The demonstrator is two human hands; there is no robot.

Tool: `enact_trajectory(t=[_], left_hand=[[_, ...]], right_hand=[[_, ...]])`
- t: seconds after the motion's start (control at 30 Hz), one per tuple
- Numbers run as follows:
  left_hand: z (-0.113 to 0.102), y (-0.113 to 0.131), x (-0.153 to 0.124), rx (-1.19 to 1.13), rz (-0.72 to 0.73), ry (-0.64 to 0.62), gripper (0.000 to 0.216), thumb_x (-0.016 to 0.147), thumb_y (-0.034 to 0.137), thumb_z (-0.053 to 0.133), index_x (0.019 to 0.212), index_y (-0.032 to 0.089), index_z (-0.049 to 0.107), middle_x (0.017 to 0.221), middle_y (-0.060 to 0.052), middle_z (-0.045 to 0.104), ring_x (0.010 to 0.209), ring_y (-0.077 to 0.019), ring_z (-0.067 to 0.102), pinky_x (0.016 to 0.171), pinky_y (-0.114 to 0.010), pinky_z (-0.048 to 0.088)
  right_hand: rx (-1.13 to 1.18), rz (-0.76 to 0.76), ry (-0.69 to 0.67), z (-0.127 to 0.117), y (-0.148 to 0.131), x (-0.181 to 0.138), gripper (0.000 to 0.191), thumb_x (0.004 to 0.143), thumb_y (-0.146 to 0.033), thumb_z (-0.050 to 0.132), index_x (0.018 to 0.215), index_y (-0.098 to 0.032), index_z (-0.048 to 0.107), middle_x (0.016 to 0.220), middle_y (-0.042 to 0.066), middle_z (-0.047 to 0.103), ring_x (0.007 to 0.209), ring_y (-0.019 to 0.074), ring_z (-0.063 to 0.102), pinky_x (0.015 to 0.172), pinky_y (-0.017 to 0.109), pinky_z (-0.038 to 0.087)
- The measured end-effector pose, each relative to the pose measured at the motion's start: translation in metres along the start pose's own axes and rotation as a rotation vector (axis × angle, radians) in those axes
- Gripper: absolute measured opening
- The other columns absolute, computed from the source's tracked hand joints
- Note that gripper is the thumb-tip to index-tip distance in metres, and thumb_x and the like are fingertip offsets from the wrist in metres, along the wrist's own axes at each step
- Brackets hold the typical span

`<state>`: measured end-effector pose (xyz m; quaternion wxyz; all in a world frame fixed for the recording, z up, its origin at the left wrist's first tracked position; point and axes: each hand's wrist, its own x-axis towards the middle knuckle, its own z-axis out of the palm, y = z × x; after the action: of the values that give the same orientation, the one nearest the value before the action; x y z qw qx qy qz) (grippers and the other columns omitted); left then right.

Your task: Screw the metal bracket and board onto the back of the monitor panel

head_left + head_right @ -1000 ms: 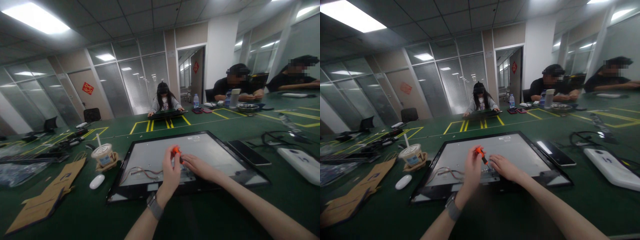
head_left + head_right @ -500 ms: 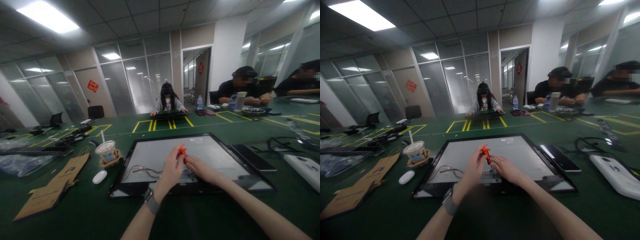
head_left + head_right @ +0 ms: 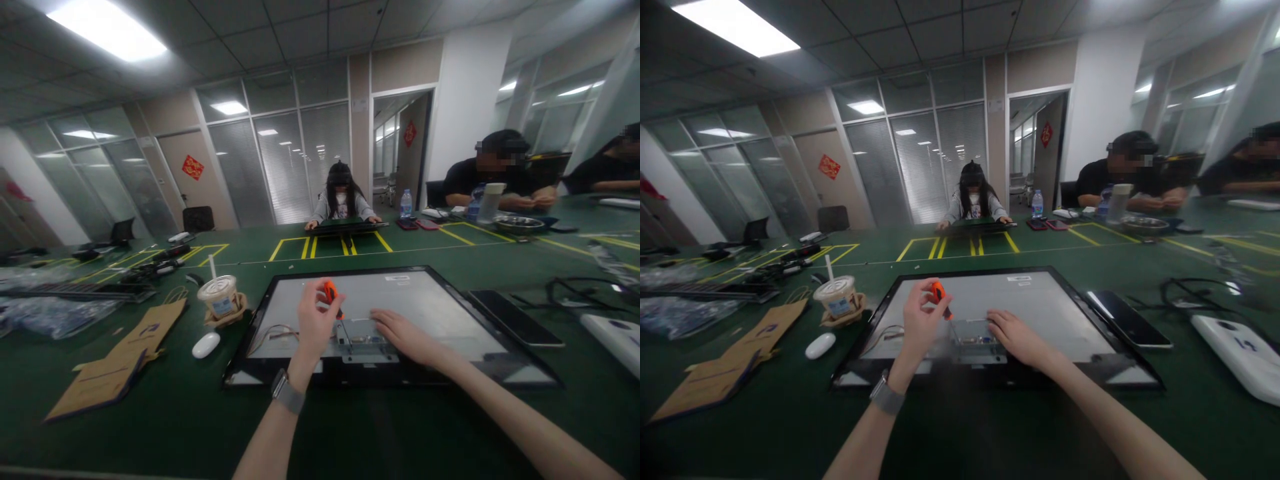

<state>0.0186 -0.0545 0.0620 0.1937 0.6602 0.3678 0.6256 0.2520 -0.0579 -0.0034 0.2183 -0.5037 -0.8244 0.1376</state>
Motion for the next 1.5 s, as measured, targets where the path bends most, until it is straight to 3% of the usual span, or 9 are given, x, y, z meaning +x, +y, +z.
enact_trajectory(t=[0.2, 0.73, 0.87, 0.97, 1.07, 1.23, 1.33, 1.5], left_hand=[[0.007, -0.002, -0.006, 0.083, 0.107, -0.023, 0.030, 0.080, 0.027, 0.072, 0.107, 0.023, 0.060, 0.092, 0.000, 0.054, 0.069, -0.0092, 0.060, 0.046, -0.014, 0.053], [0.007, 0.006, -0.008, 0.068, 0.121, -0.057, 0.028, 0.080, 0.027, 0.071, 0.106, 0.024, 0.061, 0.091, 0.000, 0.053, 0.069, -0.0099, 0.059, 0.046, -0.015, 0.054], [0.007, 0.005, -0.008, 0.016, 0.029, -0.120, 0.025, 0.084, 0.023, 0.063, 0.108, 0.023, 0.058, 0.094, -0.002, 0.055, 0.076, -0.0121, 0.062, 0.052, -0.017, 0.054], [0.011, 0.004, -0.009, -0.178, -0.139, -0.208, 0.025, 0.088, 0.023, 0.054, 0.113, 0.023, 0.051, 0.094, -0.002, 0.057, 0.073, -0.0117, 0.065, 0.057, -0.020, 0.054], [0.017, 0.004, -0.011, -0.383, -0.249, -0.185, 0.020, 0.089, 0.028, 0.053, 0.108, 0.021, 0.049, 0.094, -0.002, 0.059, 0.074, -0.0121, 0.066, 0.057, -0.020, 0.052], [0.018, 0.012, -0.008, -0.382, -0.228, 0.030, 0.020, 0.080, 0.033, 0.068, 0.086, 0.018, 0.058, 0.079, 0.001, 0.057, 0.063, -0.0093, 0.058, 0.053, -0.018, 0.048], [0.015, 0.014, -0.003, -0.446, -0.246, -0.030, 0.021, 0.087, 0.036, 0.061, 0.088, 0.016, 0.063, 0.075, -0.002, 0.062, 0.068, -0.0120, 0.062, 0.064, -0.023, 0.052], [0.014, 0.009, 0.001, -0.607, -0.290, -0.109, 0.032, 0.090, 0.043, 0.054, 0.100, 0.014, 0.066, 0.091, -0.008, 0.070, 0.081, -0.0171, 0.068, 0.078, -0.033, 0.056]], right_hand=[[0.002, -0.018, 0.004, -0.001, 0.000, 0.000, 0.055, 0.100, -0.049, 0.026, 0.130, -0.015, 0.057, 0.140, 0.014, 0.055, 0.129, 0.0264, 0.048, 0.113, 0.046, 0.031], [-0.002, 0.016, -0.008, -0.005, -0.007, -0.002, 0.057, 0.100, -0.050, 0.025, 0.131, -0.014, 0.057, 0.141, 0.014, 0.054, 0.130, 0.0273, 0.048, 0.113, 0.046, 0.031], [0.003, 0.005, -0.001, -0.004, -0.005, -0.001, 0.056, 0.100, -0.049, 0.026, 0.130, -0.014, 0.058, 0.140, 0.015, 0.054, 0.129, 0.0274, 0.048, 0.112, 0.046, 0.032], [0.010, -0.006, 0.000, -0.003, -0.004, -0.002, 0.055, 0.100, -0.050, 0.027, 0.130, -0.015, 0.058, 0.140, 0.014, 0.054, 0.128, 0.0266, 0.049, 0.111, 0.044, 0.033], [0.015, -0.009, -0.001, -0.004, -0.004, -0.002, 0.054, 0.100, -0.050, 0.027, 0.130, -0.017, 0.058, 0.140, 0.013, 0.055, 0.129, 0.0259, 0.049, 0.112, 0.044, 0.033], [0.003, 0.003, -0.006, -0.003, -0.003, -0.001, 0.056, 0.100, -0.050, 0.026, 0.131, -0.015, 0.057, 0.140, 0.015, 0.054, 0.130, 0.0262, 0.048, 0.112, 0.045, 0.032], [-0.005, -0.004, -0.013, -0.002, -0.002, -0.001, 0.058, 0.100, -0.050, 0.025, 0.132, -0.013, 0.056, 0.141, 0.016, 0.053, 0.130, 0.0267, 0.048, 0.113, 0.045, 0.031], [-0.009, 0.006, -0.014, -0.002, -0.002, -0.002, 0.059, 0.100, -0.051, 0.024, 0.132, -0.013, 0.056, 0.142, 0.015, 0.052, 0.131, 0.0258, 0.047, 0.114, 0.045, 0.030]])
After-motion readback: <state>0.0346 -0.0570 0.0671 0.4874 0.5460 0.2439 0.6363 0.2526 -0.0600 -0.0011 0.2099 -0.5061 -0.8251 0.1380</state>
